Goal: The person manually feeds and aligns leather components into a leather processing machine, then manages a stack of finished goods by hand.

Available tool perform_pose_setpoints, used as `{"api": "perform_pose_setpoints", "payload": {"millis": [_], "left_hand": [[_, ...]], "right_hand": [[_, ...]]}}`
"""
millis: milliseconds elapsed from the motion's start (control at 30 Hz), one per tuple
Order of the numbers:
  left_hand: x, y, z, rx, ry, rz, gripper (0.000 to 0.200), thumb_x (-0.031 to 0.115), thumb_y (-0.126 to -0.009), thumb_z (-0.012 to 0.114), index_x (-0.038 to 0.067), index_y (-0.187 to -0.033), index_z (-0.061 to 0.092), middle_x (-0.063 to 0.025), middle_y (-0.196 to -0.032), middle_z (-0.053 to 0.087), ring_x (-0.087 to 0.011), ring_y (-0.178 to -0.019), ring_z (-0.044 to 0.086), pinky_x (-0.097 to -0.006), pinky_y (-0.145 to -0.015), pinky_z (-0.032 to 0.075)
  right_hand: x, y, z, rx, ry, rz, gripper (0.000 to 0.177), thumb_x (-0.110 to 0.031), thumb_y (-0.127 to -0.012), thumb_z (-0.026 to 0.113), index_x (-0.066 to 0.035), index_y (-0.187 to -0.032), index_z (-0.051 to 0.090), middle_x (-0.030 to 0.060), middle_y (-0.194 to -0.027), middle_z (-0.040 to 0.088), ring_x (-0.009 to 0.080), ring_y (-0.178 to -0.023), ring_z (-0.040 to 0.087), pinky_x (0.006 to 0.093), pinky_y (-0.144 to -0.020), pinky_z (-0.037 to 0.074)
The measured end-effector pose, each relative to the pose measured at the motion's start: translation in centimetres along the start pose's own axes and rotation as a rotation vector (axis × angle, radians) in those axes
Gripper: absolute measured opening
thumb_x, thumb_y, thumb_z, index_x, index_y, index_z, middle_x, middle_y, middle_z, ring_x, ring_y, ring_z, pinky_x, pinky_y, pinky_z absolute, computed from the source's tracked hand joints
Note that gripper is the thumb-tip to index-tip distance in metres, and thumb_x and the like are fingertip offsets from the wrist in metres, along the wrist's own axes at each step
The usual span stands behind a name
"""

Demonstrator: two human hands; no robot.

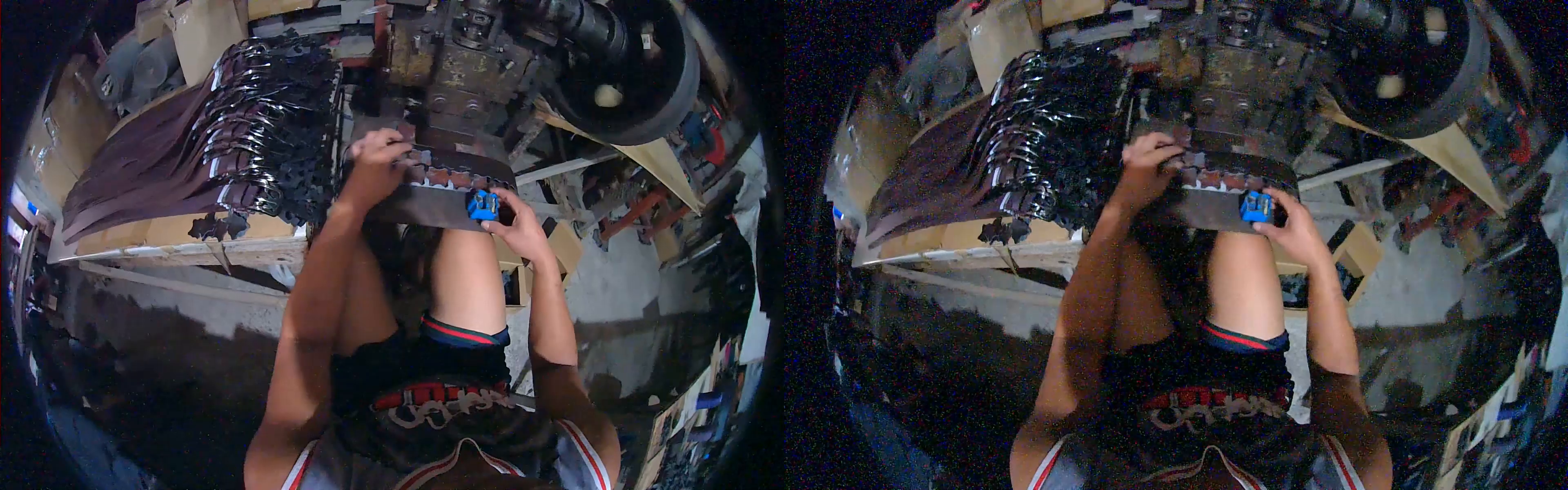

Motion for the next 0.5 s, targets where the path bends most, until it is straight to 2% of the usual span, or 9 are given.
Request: {"api": "perform_pose_setpoints", "payload": {"millis": [33,100,133,200,267,367,467,500], "left_hand": [[1.0,0.0,0.7,-0.032,-0.021,0.023,0.020,0.016,-0.073,0.075,0.015,-0.092,0.072,-0.0035,-0.102,0.060,-0.0252,-0.103,0.055,-0.0445,-0.089,0.037],[2.1,0.4,2.6,-0.157,-0.108,0.019,0.022,0.025,-0.078,0.070,0.015,-0.097,0.071,-0.0036,-0.111,0.058,-0.0241,-0.110,0.051,-0.0499,-0.091,0.034],[1.9,0.6,3.3,-0.245,-0.120,-0.025,0.025,0.026,-0.080,0.068,0.014,-0.101,0.071,-0.0044,-0.114,0.058,-0.0248,-0.112,0.050,-0.0486,-0.093,0.033],[1.4,1.3,4.8,-0.425,-0.142,-0.109,0.031,0.029,-0.084,0.064,0.013,-0.110,0.070,-0.0059,-0.120,0.057,-0.0262,-0.118,0.048,-0.0461,-0.095,0.031],[1.4,1.4,4.7,-0.405,-0.140,-0.080,0.032,0.030,-0.084,0.063,0.013,-0.110,0.069,-0.0061,-0.119,0.057,-0.0259,-0.117,0.048,-0.0462,-0.094,0.032],[1.4,1.7,4.4,-0.372,-0.127,-0.046,0.032,0.030,-0.084,0.063,0.013,-0.111,0.069,-0.0061,-0.117,0.058,-0.0253,-0.116,0.048,-0.0462,-0.093,0.032],[1.3,1.8,4.3,-0.338,-0.133,-0.023,0.032,0.029,-0.084,0.063,0.013,-0.110,0.070,-0.0059,-0.115,0.059,-0.0248,-0.114,0.049,-0.0462,-0.093,0.032],[1.4,1.7,4.3,-0.329,-0.138,-0.011,0.032,0.029,-0.084,0.064,0.013,-0.110,0.070,-0.0057,-0.114,0.059,-0.0246,-0.114,0.049,-0.0463,-0.093,0.032]], "right_hand": [[-0.8,-0.1,-0.2,0.005,0.079,-0.057,0.054,-0.016,-0.073,0.079,-0.002,-0.120,0.058,0.0105,-0.098,0.063,0.0217,-0.096,0.058,0.0329,-0.083,0.047],[-0.8,-2.0,-0.6,0.040,-0.025,-0.017,0.050,-0.019,-0.076,0.077,-0.001,-0.119,0.059,0.0129,-0.103,0.064,0.0252,-0.102,0.058,0.0362,-0.085,0.047],[-0.8,-3.4,-0.8,0.063,-0.077,0.004,0.048,-0.020,-0.077,0.076,-0.001,-0.118,0.060,0.0141,-0.106,0.064,0.0269,-0.105,0.058,0.0378,-0.087,0.047],[-1.5,-7.2,-0.2,0.036,0.069,-0.087,0.039,-0.023,-0.080,0.073,0.001,-0.110,0.064,0.0179,-0.105,0.064,0.0307,-0.100,0.060,0.0392,-0.088,0.047],[-1.3,-10.2,2.0,-0.063,0.165,-0.204,0.036,-0.023,-0.079,0.073,0.001,-0.105,0.066,0.0201,-0.101,0.065,0.0318,-0.097,0.061,0.0388,-0.086,0.047],[-1.3,-12.0,5.5,-0.165,0.307,-0.218,0.036,-0.025,-0.078,0.074,0.002,-0.102,0.066,0.0222,-0.093,0.067,0.0345,-0.093,0.062,0.0379,-0.085,0.047],[0.5,-12.9,6.3,-0.278,0.150,0.043,0.041,-0.029,-0.077,0.075,0.000,-0.104,0.067,0.0242,-0.094,0.067,0.0389,-0.099,0.062,0.0424,-0.087,0.047],[0.8,-12.9,6.5,-0.295,0.150,0.062,0.040,-0.026,-0.077,0.076,0.002,-0.104,0.066,0.0224,-0.093,0.067,0.0345,-0.095,0.062,0.0403,-0.084,0.048]]}}
Point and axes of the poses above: each hand's wrist, its own y-axis away from the middle knuckle, its own z-axis out of the palm, x = y × z, the point moved 7 cm from there along -y, towards the middle knuckle
